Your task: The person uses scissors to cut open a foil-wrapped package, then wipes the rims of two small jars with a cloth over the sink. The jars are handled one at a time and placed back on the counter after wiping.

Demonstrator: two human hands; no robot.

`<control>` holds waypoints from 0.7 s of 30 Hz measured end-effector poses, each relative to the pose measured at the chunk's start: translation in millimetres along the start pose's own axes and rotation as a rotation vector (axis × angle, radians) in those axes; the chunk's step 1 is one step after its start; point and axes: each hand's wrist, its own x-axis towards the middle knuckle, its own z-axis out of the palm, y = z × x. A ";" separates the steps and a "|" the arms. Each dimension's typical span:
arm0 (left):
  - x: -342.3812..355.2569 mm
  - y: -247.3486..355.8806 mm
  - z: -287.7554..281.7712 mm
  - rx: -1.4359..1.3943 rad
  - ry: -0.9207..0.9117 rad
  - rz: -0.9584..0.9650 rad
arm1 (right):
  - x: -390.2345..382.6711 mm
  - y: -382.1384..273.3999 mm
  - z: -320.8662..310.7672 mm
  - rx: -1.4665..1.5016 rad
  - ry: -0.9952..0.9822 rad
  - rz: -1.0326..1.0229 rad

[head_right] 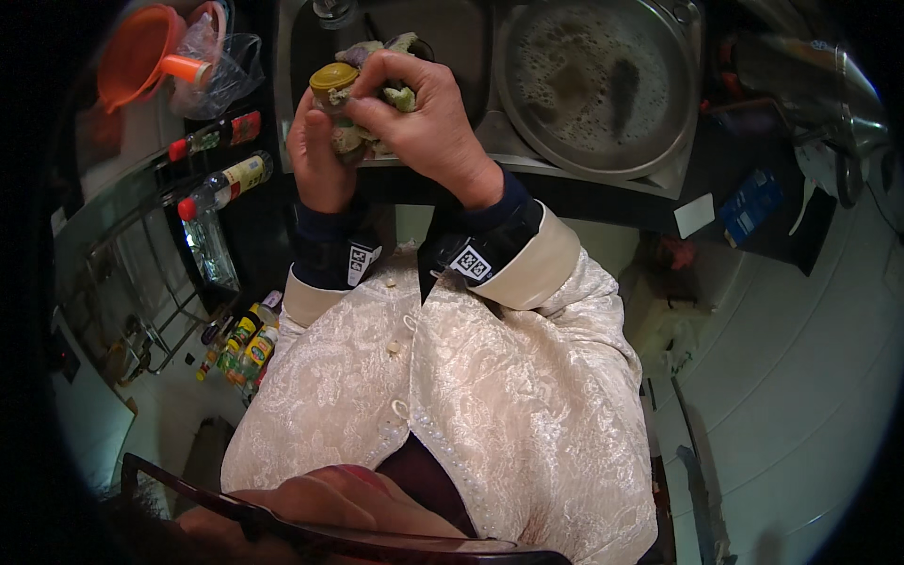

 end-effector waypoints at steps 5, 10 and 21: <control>0.9 -5.9 -18.0 -0.434 -0.271 -0.305 | 4.4 0.3 -14.9 0.186 -0.170 0.188; 13.6 -25.5 -6.2 -0.304 -0.044 -0.429 | 7.0 10.2 -21.5 0.022 0.012 0.140; 15.2 -30.0 6.0 -0.204 0.124 -0.460 | 8.3 17.3 -28.7 -0.154 -0.087 -0.074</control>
